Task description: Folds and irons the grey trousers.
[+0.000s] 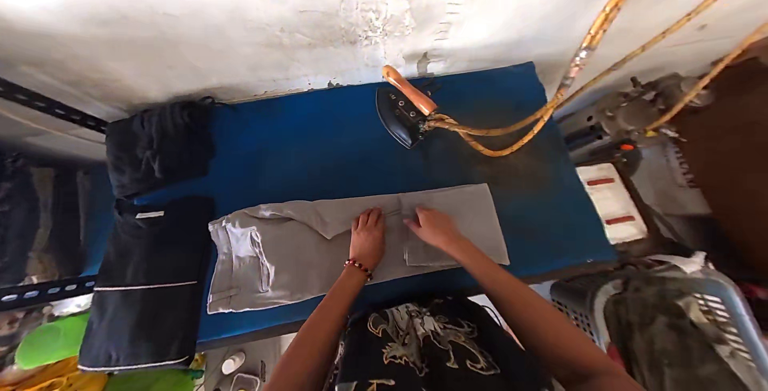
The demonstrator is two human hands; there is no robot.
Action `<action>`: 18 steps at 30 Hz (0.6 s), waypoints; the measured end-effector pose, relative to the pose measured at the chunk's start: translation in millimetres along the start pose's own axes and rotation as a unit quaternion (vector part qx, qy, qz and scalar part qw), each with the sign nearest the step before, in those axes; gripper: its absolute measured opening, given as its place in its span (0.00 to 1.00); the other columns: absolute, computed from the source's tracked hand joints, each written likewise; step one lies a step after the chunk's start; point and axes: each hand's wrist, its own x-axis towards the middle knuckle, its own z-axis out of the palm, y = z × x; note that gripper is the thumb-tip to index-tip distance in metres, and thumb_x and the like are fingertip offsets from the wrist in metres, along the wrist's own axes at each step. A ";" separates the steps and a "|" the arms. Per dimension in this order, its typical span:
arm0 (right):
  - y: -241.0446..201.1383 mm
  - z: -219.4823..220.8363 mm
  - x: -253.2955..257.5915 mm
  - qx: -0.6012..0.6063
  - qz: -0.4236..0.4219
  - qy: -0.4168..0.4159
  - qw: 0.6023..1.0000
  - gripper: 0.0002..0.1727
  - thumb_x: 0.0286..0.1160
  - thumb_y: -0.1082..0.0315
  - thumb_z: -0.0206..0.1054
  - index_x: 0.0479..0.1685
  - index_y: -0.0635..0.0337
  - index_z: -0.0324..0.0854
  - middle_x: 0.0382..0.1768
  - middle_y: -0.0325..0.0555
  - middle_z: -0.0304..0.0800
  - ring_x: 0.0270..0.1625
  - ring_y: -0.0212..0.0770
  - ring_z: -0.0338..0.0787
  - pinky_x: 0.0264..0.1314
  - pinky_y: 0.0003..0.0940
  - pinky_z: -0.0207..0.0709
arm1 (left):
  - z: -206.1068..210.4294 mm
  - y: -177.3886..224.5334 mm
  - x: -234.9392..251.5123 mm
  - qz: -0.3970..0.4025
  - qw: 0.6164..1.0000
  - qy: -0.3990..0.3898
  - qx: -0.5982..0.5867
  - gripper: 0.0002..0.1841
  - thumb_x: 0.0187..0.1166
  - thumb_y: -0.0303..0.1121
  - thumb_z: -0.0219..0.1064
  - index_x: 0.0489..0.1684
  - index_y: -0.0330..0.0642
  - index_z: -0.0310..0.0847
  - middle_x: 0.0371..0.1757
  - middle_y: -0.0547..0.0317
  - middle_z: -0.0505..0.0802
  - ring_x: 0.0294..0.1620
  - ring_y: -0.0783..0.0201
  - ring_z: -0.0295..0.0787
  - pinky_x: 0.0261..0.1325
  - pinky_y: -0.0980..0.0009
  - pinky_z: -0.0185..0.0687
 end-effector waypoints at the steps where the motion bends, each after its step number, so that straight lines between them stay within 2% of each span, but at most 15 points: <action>1: 11.5 7.4 -2.6 0.016 -0.014 0.055 0.998 0.36 0.91 0.44 0.53 0.76 0.72 0.73 0.69 0.70 0.82 0.74 0.66 0.82 0.76 0.64 0.70 | -1.0 -1.3 -1.7 0.006 1.000 -0.007 0.003 0.25 0.86 0.26 0.54 0.83 0.37 0.72 0.88 0.46 0.72 0.91 0.44 0.60 0.89 0.45 0.54; 3: 46.7 25.7 -10.9 0.034 -0.034 0.268 0.962 0.35 0.87 0.46 0.58 0.75 0.73 0.76 0.73 0.71 0.80 0.76 0.70 0.79 0.77 0.71 0.66 | -6.7 -9.1 -11.2 0.010 1.000 -0.010 -0.004 0.26 0.86 0.28 0.56 0.85 0.39 0.70 0.89 0.45 0.70 0.91 0.44 0.60 0.89 0.45 0.54; 4: 68.9 33.3 -12.9 0.031 -0.025 0.349 0.936 0.36 0.86 0.47 0.60 0.78 0.73 0.73 0.78 0.72 0.75 0.79 0.73 0.76 0.79 0.75 0.62 | -9.0 -17.0 -21.5 0.000 1.000 0.015 -0.025 0.25 0.86 0.29 0.58 0.83 0.39 0.72 0.88 0.43 0.71 0.90 0.42 0.62 0.88 0.43 0.55; 5: 92.4 39.6 -12.3 0.025 -0.004 0.388 0.921 0.40 0.85 0.46 0.59 0.83 0.73 0.67 0.84 0.71 0.68 0.85 0.73 0.69 0.83 0.77 0.53 | -10.0 -27.9 -34.9 -0.019 0.997 0.064 -0.049 0.24 0.85 0.30 0.60 0.81 0.38 0.75 0.86 0.40 0.74 0.88 0.40 0.65 0.86 0.40 0.57; 6: 116.0 46.8 -8.3 0.021 0.022 0.388 0.921 0.45 0.85 0.41 0.55 0.89 0.71 0.59 0.89 0.69 0.59 0.91 0.71 0.58 0.88 0.78 0.41 | -10.3 -41.7 -50.8 -0.045 0.989 0.126 -0.067 0.24 0.83 0.30 0.62 0.79 0.36 0.77 0.84 0.38 0.76 0.86 0.37 0.68 0.84 0.37 0.60; 7: 136.4 54.8 -1.8 0.007 0.042 0.371 0.928 0.50 0.84 0.35 0.50 0.92 0.70 0.53 0.92 0.66 0.52 0.94 0.68 0.51 0.89 0.77 0.35 | -9.7 -57.5 -69.1 -0.074 0.975 0.197 -0.074 0.23 0.83 0.31 0.63 0.76 0.34 0.79 0.82 0.34 0.77 0.84 0.33 0.69 0.81 0.34 0.62; 9: 153.6 62.5 5.4 -0.025 0.062 0.334 0.940 0.55 0.82 0.28 0.43 0.94 0.69 0.46 0.94 0.65 0.45 0.96 0.67 0.45 0.89 0.78 0.30 | -6.0 -91.0 -111.5 -0.157 0.925 0.338 -0.074 0.25 0.80 0.32 0.65 0.74 0.27 0.78 0.80 0.26 0.76 0.82 0.27 0.69 0.81 0.31 0.61; 11: 146.9 62.9 4.9 -0.025 0.073 0.319 0.945 0.57 0.81 0.28 0.44 0.94 0.71 0.42 0.95 0.67 0.41 0.96 0.68 0.40 0.88 0.79 0.24 | -5.7 -119.8 -150.4 -0.276 0.840 0.451 -0.119 0.31 0.77 0.30 0.69 0.76 0.18 0.70 0.81 0.18 0.71 0.85 0.23 0.63 0.87 0.38 0.56; 12: 135.2 61.9 4.9 -0.020 0.063 0.334 0.940 0.58 0.81 0.29 0.46 0.93 0.74 0.42 0.93 0.71 0.41 0.96 0.70 0.40 0.87 0.81 0.23 | -7.9 -128.7 -163.8 -0.349 0.784 0.479 -0.187 0.34 0.77 0.28 0.70 0.80 0.16 0.63 0.83 0.17 0.67 0.87 0.26 0.60 0.89 0.44 0.54; 13: 116.1 61.6 5.9 -0.013 0.035 0.354 0.934 0.57 0.81 0.31 0.49 0.92 0.77 0.44 0.92 0.76 0.43 0.94 0.74 0.42 0.86 0.83 0.25 | -9.2 -136.4 -172.4 -0.423 0.716 0.483 -0.276 0.36 0.80 0.29 0.69 0.84 0.17 0.56 0.83 0.18 0.66 0.86 0.31 0.62 0.88 0.50 0.58; 14: 89.6 64.3 5.4 -0.004 -0.011 0.359 0.933 0.55 0.83 0.35 0.53 0.90 0.80 0.47 0.90 0.81 0.45 0.93 0.77 0.44 0.85 0.85 0.28 | -8.4 -144.4 -178.4 -0.481 0.643 0.464 -0.373 0.37 0.84 0.33 0.67 0.86 0.21 0.52 0.83 0.21 0.68 0.82 0.36 0.68 0.82 0.52 0.66; 15: 57.9 70.1 6.5 0.011 -0.066 0.343 0.937 0.53 0.83 0.38 0.56 0.89 0.81 0.48 0.89 0.82 0.45 0.93 0.78 0.44 0.86 0.84 0.32 | -7.6 -151.8 -180.9 -0.512 0.575 0.432 -0.469 0.36 0.87 0.38 0.64 0.87 0.25 0.52 0.81 0.24 0.70 0.77 0.39 0.73 0.75 0.50 0.73; 16: 24.0 79.0 10.8 0.019 -0.127 0.320 0.939 0.52 0.83 0.39 0.58 0.89 0.80 0.50 0.89 0.81 0.47 0.93 0.77 0.46 0.86 0.83 0.37 | -10.0 -156.7 -179.5 -0.513 0.520 0.399 -0.554 0.34 0.89 0.43 0.61 0.85 0.27 0.55 0.81 0.28 0.71 0.75 0.41 0.75 0.72 0.49 0.75; 18: -39.5 102.0 22.2 0.024 -0.235 0.250 0.939 0.53 0.81 0.36 0.59 0.90 0.75 0.54 0.90 0.76 0.51 0.94 0.72 0.49 0.88 0.80 0.40 | -17.1 -164.8 -171.5 -0.486 0.453 0.364 -0.652 0.31 0.89 0.46 0.61 0.81 0.31 0.63 0.79 0.35 0.76 0.72 0.48 0.79 0.69 0.52 0.78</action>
